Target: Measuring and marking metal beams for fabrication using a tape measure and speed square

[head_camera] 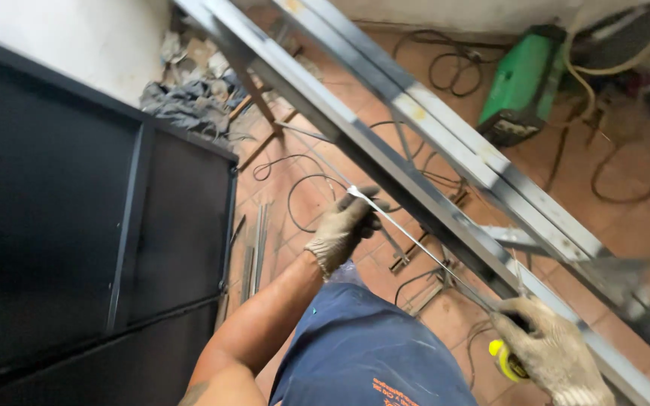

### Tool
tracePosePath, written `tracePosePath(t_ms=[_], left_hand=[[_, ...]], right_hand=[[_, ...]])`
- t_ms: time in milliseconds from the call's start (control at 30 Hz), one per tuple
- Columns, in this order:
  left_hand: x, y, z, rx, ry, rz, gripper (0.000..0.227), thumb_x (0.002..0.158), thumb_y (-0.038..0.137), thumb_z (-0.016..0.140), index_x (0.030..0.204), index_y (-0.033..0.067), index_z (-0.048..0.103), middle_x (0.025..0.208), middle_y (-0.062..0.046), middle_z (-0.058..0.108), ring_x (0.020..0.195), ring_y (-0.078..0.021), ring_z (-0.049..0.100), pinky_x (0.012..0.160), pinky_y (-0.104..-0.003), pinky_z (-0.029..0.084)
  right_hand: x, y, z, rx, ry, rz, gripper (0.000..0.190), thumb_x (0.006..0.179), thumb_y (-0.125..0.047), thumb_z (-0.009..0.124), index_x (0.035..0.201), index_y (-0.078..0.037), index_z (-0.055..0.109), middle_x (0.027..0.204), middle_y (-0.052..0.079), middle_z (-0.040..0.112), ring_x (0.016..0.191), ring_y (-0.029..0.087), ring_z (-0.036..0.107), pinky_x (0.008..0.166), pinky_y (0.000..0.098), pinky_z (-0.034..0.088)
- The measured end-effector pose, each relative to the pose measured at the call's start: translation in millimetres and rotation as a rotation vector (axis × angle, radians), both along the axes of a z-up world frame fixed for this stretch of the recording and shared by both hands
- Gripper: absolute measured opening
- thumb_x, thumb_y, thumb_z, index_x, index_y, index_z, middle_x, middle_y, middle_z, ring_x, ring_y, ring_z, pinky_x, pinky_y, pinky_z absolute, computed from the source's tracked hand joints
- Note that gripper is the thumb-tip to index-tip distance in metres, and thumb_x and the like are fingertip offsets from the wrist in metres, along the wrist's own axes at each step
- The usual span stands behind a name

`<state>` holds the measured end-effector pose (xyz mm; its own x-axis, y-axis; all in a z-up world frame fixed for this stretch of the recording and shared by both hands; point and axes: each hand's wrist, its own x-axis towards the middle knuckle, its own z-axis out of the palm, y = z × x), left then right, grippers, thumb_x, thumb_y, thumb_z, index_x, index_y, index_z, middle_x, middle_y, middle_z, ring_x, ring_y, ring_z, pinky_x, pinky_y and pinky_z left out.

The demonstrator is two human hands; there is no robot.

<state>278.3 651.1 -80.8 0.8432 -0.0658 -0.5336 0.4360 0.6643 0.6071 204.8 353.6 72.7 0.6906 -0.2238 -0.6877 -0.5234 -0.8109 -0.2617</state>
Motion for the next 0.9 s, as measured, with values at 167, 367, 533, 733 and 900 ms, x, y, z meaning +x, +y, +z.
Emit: tracePosePath(t_ms=[167,367,533,733,900], left_hand=[[27,16,-6,-0.019,-0.035,0.103,0.022,0.092,0.022,0.070,0.101,0.0023,0.066,0.085,-0.016,0.071,0.067,-0.0182,0.064,0.054,-0.025,0.044],[90,81,30,0.239,-0.103,0.116,0.015,0.087,0.024,0.067,0.083,0.0102,0.072,0.069,-0.006,0.067,0.057,-0.0137,0.061,0.050,-0.023,0.040],[146,142,33,0.405,-0.031,0.173,0.030,0.093,0.032,0.061,0.087,0.0041,0.071,0.062,-0.006,0.064,0.050,-0.0144,0.060,0.045,-0.024,0.040],[180,180,45,0.444,0.102,0.189,0.023,0.090,0.028,0.062,0.076,0.0096,0.064,0.058,-0.003,0.055,0.050,-0.0131,0.054,0.045,-0.025,0.035],[193,190,37,0.523,0.074,0.203,0.028,0.085,0.031,0.064,0.067,0.0096,0.060,0.057,-0.006,0.058,0.050,-0.0136,0.055,0.048,-0.027,0.038]], right_hand=[[33,49,-1,0.006,-0.013,-0.043,0.023,0.087,-0.025,0.075,0.100,-0.010,0.085,0.089,0.009,0.080,0.084,0.019,0.073,0.081,0.0318,0.052],[65,103,8,-0.060,-0.027,-0.130,0.026,0.088,-0.025,0.074,0.103,-0.008,0.084,0.102,0.011,0.078,0.099,0.021,0.071,0.092,0.0340,0.050],[59,113,-7,0.071,-0.294,-0.341,0.011,0.092,-0.001,0.074,0.086,0.007,0.075,0.091,0.017,0.062,0.063,0.026,0.060,0.062,0.0333,0.046],[72,100,-44,-0.048,-0.296,-0.059,0.024,0.092,-0.021,0.072,0.106,-0.003,0.080,0.103,0.021,0.073,0.098,0.027,0.071,0.091,0.0368,0.053],[83,107,-68,-0.138,-0.418,0.026,0.013,0.085,-0.024,0.077,0.096,-0.018,0.081,0.093,0.006,0.074,0.093,0.020,0.069,0.090,0.0310,0.048]])
